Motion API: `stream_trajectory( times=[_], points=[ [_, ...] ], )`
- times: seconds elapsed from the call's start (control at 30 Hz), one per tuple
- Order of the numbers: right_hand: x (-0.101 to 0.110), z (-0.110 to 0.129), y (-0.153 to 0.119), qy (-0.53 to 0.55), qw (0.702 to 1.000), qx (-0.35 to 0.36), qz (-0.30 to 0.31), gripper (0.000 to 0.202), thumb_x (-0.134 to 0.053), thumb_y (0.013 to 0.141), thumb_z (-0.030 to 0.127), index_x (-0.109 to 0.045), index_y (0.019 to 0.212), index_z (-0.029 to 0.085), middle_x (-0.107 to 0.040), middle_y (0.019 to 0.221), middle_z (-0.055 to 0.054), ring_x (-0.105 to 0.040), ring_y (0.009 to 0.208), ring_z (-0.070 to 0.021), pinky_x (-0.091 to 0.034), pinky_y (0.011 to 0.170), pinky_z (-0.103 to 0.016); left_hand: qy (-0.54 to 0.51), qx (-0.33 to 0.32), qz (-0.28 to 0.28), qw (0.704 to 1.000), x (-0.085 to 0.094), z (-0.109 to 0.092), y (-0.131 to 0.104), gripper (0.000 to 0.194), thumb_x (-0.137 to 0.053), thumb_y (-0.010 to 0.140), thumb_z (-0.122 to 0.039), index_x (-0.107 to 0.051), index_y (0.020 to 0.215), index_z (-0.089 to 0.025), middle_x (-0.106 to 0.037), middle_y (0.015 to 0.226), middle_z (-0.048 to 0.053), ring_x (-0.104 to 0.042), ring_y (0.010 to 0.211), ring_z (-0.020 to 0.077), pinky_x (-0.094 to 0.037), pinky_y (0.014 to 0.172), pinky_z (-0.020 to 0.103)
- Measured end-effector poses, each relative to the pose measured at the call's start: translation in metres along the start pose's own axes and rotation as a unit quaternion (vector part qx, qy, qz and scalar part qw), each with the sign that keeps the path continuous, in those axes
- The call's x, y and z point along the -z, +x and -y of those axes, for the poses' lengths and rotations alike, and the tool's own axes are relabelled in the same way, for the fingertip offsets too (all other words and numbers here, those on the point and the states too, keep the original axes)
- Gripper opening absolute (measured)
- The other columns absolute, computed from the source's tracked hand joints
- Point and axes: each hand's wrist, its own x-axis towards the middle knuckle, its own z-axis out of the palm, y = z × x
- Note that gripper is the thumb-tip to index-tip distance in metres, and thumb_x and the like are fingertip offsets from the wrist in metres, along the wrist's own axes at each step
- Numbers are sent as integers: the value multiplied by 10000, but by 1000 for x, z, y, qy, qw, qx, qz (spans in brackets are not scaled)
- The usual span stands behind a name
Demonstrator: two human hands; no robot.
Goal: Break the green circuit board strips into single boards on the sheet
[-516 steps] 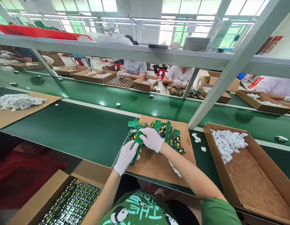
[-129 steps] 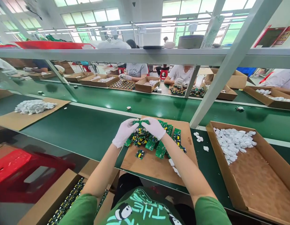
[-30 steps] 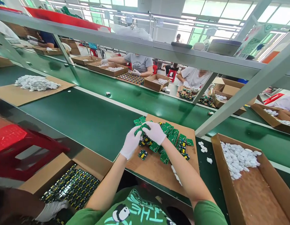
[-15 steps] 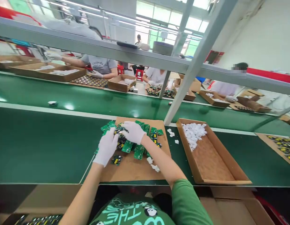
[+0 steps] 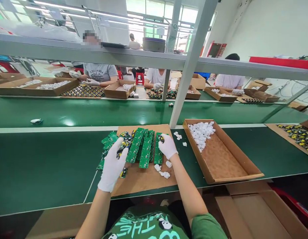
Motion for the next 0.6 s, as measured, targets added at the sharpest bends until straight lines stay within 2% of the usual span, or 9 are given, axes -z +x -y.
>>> stream_trajectory(
  times=[0.1, 0.17, 0.23, 0.3, 0.33, 0.37, 0.43, 0.53, 0.6],
  points=[
    [16, 19, -15, 90, 996, -4, 8, 353, -451, 869, 231, -606, 1180, 175, -661, 1184, -133, -664, 1045, -250, -550, 915, -439, -29, -8, 41, 999, 1, -11, -1, 486, -500, 930, -375, -484, 1386, -209, -535, 1425, 96, -515, 1306, 237, -395, 1134, 413],
    [24, 37, -32, 170, 982, 21, 76, 291, -462, 893, 298, -641, 1104, 205, -690, 1126, -92, -692, 970, -229, -597, 814, -376, -30, -10, 100, 994, -1, -17, -1, 571, -546, 900, -381, -433, 1430, -204, -501, 1456, 109, -520, 1299, 252, -422, 1104, 419],
    [27, 56, -50, 290, 941, 35, 167, 264, -521, 895, 372, -648, 1077, 229, -693, 1121, -70, -681, 1014, -231, -606, 806, -359, -31, 8, 159, 987, -6, -22, 0, 632, -594, 867, -381, -417, 1445, -198, -555, 1401, 119, -591, 1206, 251, -486, 1018, 394],
    [28, 72, -64, 402, 888, 34, 222, 323, -550, 900, 444, -619, 1151, 253, -650, 1218, -70, -649, 1087, -237, -603, 841, -378, -45, 34, 176, 983, -9, -24, 0, 522, -601, 864, -385, -533, 1345, -193, -685, 1203, 98, -677, 998, 221, -542, 865, 332],
    [26, 78, -67, 428, 873, 32, 233, 368, -550, 907, 472, -592, 1210, 267, -617, 1277, -69, -645, 1089, -232, -597, 862, -390, -52, 42, 168, 984, -10, -24, -1, 420, -582, 877, -390, -607, 1245, -191, -727, 1074, 77, -690, 886, 199, -546, 784, 299],
    [24, 82, -69, 426, 873, 35, 233, 400, -547, 914, 484, -569, 1257, 279, -596, 1308, -65, -658, 1053, -219, -591, 873, -395, -56, 47, 150, 986, -9, -22, -2, 333, -556, 893, -398, -659, 1128, -186, -741, 958, 58, -684, 791, 180, -535, 713, 273],
    [16, 89, -67, 359, 905, 59, 221, 411, -546, 925, 437, -553, 1304, 276, -637, 1233, -58, -690, 917, -190, -581, 867, -387, -43, 52, 99, 993, -6, -18, -5, 281, -534, 904, -417, -677, 931, -177, -718, 788, 29, -641, 659, 150, -492, 616, 242],
    [-5, 102, -56, 156, 964, 129, 169, 344, -510, 940, 310, -588, 1267, 235, -709, 825, -7, -668, 681, -162, -560, 737, -320, 23, 67, 8, 997, 2, -9, -5, 272, -557, 881, -424, -626, 785, -179, -628, 627, -2, -563, 568, 134, -430, 576, 239],
    [-21, 113, -47, 35, 975, 179, 129, 308, -483, 951, 281, -606, 1228, 229, -702, 758, 1, -647, 652, -163, -531, 704, -291, 75, 80, -52, 993, 8, -1, -1, 268, -560, 873, -425, -619, 777, -181, -604, 612, -2, -554, 575, 142, -421, 600, 250]
  ],
)
